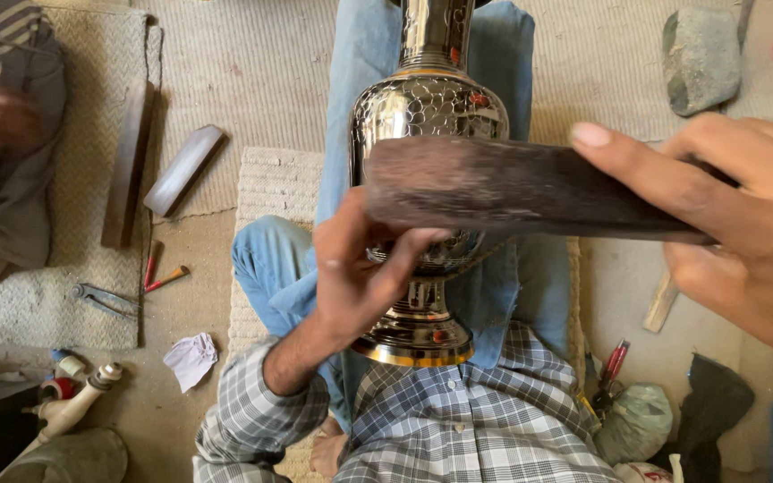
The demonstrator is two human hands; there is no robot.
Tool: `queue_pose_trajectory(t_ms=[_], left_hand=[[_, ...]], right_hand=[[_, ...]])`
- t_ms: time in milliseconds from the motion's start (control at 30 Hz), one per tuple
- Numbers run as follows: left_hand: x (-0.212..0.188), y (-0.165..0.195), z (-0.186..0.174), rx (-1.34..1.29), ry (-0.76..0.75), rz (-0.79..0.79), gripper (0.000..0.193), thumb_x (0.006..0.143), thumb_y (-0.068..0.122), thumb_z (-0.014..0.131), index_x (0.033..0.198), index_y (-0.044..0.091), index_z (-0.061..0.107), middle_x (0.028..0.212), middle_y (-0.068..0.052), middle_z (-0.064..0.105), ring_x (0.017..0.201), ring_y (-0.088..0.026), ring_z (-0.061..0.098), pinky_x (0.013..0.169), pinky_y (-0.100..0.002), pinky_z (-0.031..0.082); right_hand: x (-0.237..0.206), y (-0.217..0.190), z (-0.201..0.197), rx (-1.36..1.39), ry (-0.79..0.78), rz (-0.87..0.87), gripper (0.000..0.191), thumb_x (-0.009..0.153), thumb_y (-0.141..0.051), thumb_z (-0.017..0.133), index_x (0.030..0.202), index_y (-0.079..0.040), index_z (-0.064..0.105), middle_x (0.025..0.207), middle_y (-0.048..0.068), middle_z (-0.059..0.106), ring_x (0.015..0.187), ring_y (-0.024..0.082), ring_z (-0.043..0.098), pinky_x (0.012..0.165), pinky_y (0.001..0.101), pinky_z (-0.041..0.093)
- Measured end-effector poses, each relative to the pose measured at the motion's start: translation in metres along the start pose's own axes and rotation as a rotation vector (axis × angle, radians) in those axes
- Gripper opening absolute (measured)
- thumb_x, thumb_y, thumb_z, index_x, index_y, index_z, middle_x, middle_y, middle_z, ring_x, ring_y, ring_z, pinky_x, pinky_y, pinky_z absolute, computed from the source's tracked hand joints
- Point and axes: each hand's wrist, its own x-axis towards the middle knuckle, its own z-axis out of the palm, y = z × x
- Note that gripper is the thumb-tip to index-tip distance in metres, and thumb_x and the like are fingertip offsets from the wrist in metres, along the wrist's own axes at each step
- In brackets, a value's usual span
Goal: The person sits on the floor with a brass vase on their lap and engraves decorative patterns into its surface, holding a chisel against the metal and striking it with a wooden mallet. They reposition the chisel repeatedly to work different spots on the vase body.
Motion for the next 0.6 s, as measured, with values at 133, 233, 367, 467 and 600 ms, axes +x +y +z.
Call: queue_pose_trajectory(t_ms=[133,233,367,467,600], left_hand=[[0.023,0.011,-0.006,0.275,-0.231,0.176,0.041,0.093,-0.009,0.074,0.13,0.004,0.064,0.114,-0.009,0.077,0.102,-0.017,0.079,0.085,-0.03,0.067],[0.032,0.015,-0.008,0.302,-0.32,0.214,0.051,0.091,-0.011,0.071,0.138,0.006,0.061,0.122,-0.008,0.076,0.106,-0.019,0.078,0.09,-0.032,0.067],[0.04,0.015,-0.006,0.387,-0.404,0.192,0.052,0.093,-0.005,0.073,0.141,0.01,0.062,0.112,-0.001,0.079,0.096,-0.015,0.079,0.08,-0.033,0.065],[0.048,0.014,-0.003,0.412,-0.458,0.279,0.045,0.1,0.001,0.074,0.14,0.02,0.062,0.112,0.002,0.077,0.097,-0.013,0.079,0.082,-0.029,0.066],[0.056,0.019,-0.005,0.284,-0.549,0.29,0.052,0.095,0.0,0.071,0.143,0.015,0.057,0.124,0.0,0.075,0.103,-0.018,0.078,0.083,-0.032,0.065]], right_hand=[[-0.025,0.007,0.02,0.007,0.082,0.084,0.089,0.071,0.012,0.071,0.154,-0.01,0.049,0.085,0.013,0.061,0.072,0.03,0.059,0.067,0.0422,0.049],[-0.047,0.011,0.04,0.186,0.146,0.26,0.067,0.082,0.009,0.071,0.144,-0.009,0.05,0.087,0.015,0.064,0.071,0.028,0.064,0.067,0.0403,0.051],[-0.069,0.002,0.065,0.376,0.154,0.634,0.024,0.093,0.004,0.075,0.112,-0.004,0.062,0.078,0.013,0.068,0.064,0.022,0.07,0.062,0.0342,0.055],[-0.072,-0.001,0.074,0.263,0.263,0.448,0.047,0.088,0.001,0.076,0.131,0.007,0.058,0.093,0.018,0.07,0.071,0.023,0.07,0.062,0.0345,0.055],[-0.078,-0.013,0.09,0.444,0.284,0.731,0.045,0.091,-0.001,0.076,0.132,0.001,0.059,0.082,0.013,0.07,0.062,0.02,0.072,0.061,0.034,0.057]])
